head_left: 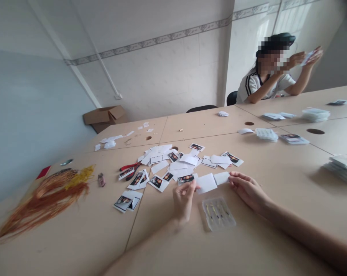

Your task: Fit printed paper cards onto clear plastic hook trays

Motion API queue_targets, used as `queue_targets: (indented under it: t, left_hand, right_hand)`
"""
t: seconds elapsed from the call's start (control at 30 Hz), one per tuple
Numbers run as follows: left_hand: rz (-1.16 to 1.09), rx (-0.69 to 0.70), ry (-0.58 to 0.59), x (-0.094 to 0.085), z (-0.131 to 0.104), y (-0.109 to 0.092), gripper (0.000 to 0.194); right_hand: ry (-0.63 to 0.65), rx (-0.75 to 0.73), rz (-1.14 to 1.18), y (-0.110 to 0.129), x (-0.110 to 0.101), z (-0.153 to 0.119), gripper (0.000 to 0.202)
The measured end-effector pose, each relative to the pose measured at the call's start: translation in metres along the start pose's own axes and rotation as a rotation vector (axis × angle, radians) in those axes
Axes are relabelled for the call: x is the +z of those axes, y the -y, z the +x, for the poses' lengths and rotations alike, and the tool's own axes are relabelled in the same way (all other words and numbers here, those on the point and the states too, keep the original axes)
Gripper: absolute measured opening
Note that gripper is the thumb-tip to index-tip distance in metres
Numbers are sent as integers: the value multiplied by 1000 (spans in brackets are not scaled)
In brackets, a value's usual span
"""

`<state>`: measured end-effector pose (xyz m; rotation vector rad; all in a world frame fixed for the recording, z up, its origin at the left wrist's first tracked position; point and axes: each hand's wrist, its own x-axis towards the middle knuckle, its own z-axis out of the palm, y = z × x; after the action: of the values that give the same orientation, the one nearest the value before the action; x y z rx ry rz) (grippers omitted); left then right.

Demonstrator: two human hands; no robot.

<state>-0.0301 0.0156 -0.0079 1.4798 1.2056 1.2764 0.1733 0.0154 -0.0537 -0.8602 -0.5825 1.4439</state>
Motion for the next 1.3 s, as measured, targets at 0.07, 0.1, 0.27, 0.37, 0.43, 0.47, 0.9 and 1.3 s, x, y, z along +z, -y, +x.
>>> queue_targets:
  t: [0.07, 0.1, 0.27, 0.37, 0.43, 0.47, 0.9, 1.3]
  left_hand:
    - [-4, -4, -20, 0, 1, 1, 30]
    - [-9, -7, -35, 1, 2, 2, 31]
    - [-30, -34, -77, 1, 4, 4, 33]
    - [-29, -34, -75, 1, 5, 6, 34]
    - [-20, -30, -82, 1, 5, 6, 35]
    - [-13, -26, -88, 1, 5, 7, 35]
    - [-2, 2, 65, 1, 7, 7, 37]
    - [280, 349, 235, 4, -1, 7, 39]
  right_hand:
    - [3, -7, 25, 0, 1, 0, 16]
    - [6, -10, 39, 0, 2, 0, 17]
    - [26, -3, 69, -1, 3, -1, 20]
    - [38, 1, 72, -1, 2, -1, 21]
    - [46, -1, 71, -2, 2, -1, 22]
    - [48, -3, 68, -2, 2, -1, 22]
    - [128, -83, -44, 2, 8, -6, 22]
    - [343, -396, -568, 5, 12, -23, 15]
